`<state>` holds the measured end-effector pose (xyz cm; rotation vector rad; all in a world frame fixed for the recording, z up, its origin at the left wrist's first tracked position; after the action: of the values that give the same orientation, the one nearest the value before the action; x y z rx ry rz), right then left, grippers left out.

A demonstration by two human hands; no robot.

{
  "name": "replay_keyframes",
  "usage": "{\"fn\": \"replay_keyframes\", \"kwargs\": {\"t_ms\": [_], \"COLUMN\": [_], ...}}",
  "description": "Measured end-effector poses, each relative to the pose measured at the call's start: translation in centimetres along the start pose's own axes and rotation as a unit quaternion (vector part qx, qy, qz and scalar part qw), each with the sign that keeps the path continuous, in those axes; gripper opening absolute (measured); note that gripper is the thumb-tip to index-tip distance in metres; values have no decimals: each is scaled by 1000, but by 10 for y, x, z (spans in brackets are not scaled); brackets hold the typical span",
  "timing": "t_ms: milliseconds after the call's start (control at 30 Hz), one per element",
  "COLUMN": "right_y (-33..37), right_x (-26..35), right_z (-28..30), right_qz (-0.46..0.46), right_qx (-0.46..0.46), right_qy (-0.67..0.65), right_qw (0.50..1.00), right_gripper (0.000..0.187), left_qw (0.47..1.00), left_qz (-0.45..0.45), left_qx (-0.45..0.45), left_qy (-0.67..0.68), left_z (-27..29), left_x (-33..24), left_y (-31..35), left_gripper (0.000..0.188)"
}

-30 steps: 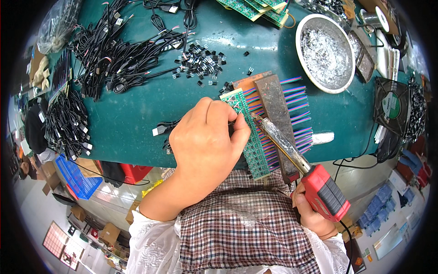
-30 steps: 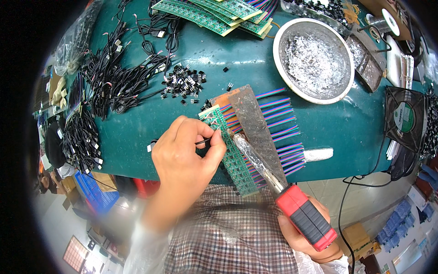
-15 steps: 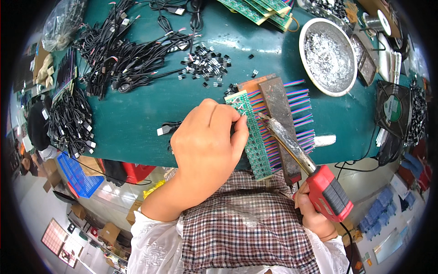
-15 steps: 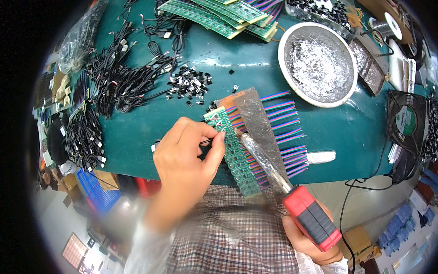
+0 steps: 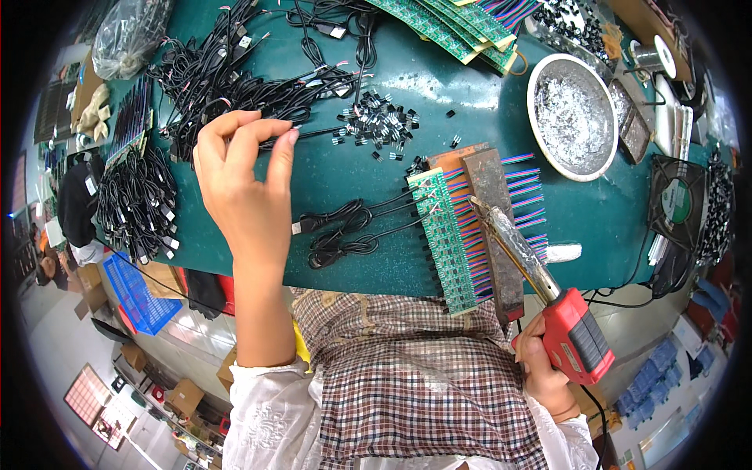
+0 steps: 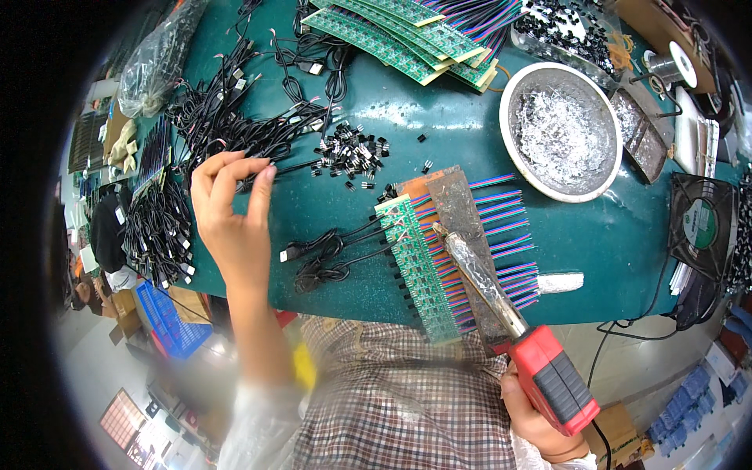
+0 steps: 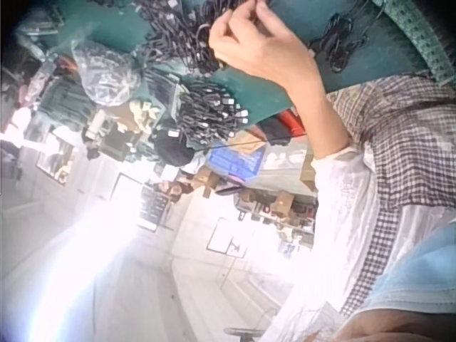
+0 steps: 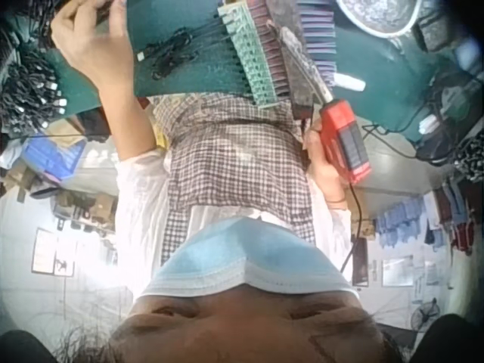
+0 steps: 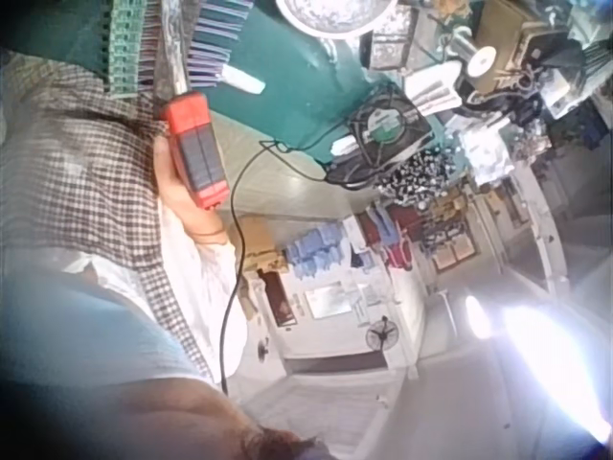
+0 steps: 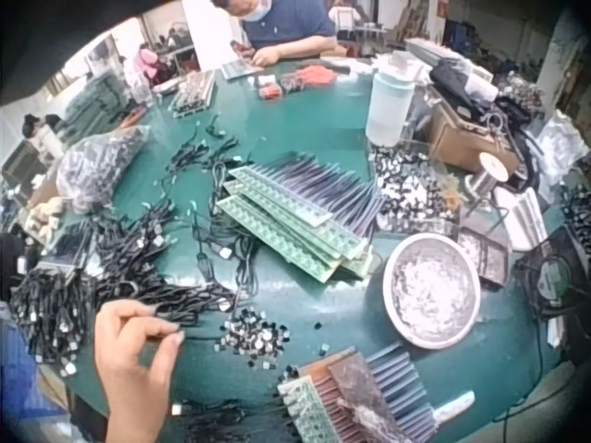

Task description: The person aligns the wire leads of USB cables onto circuit boards by hand and solders them in place using a soldering iron.

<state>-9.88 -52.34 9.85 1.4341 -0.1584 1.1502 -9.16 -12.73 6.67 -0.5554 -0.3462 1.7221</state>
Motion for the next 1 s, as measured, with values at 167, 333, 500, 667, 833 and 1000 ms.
{"fn": "replay_keyframes", "kwargs": {"t_ms": [167, 333, 500, 667, 833, 1000], "right_y": [1, -9, -30, -60, -71, -71], "right_x": [2, 10, 44, 71, 64, 56], "right_z": [3, 2, -8, -39, -49, -50], "right_qz": [9, 53, 155, 239, 198, 101], "right_qx": [-1, -15, -59, -26, -13, -24], "right_qy": [18, 32, 126, 44, -35, -55], "right_qw": [1000, 998, 978, 970, 979, 993], "right_gripper": [18, 20, 22, 45, 50, 48], "left_qw": [933, 950, 853, 793, 791, 782], "left_qz": [148, 134, 66, 97, 96, 101], "left_qx": [-228, -176, 203, 255, 261, 281], "left_qy": [235, 221, 475, 545, 545, 548], "left_z": [20, 57, 30, 19, 18, 17], "left_x": [20, -23, -87, -105, -110, -111], "left_y": [-5, -15, 1, 21, 23, 25], "left_gripper": [11, 8, 12, 13, 13, 10]}}
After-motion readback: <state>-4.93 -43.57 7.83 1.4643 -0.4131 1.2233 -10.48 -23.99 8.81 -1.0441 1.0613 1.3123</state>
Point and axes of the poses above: each hand's wrist, its own y-axis away from the middle knuckle, its own z-axis out of the back of the hand, x = y × z, the point moved 2 cm from there along -y, towards the middle knuckle, and after that the axes turned 11 degrees about -z, right-handed, at the moved point
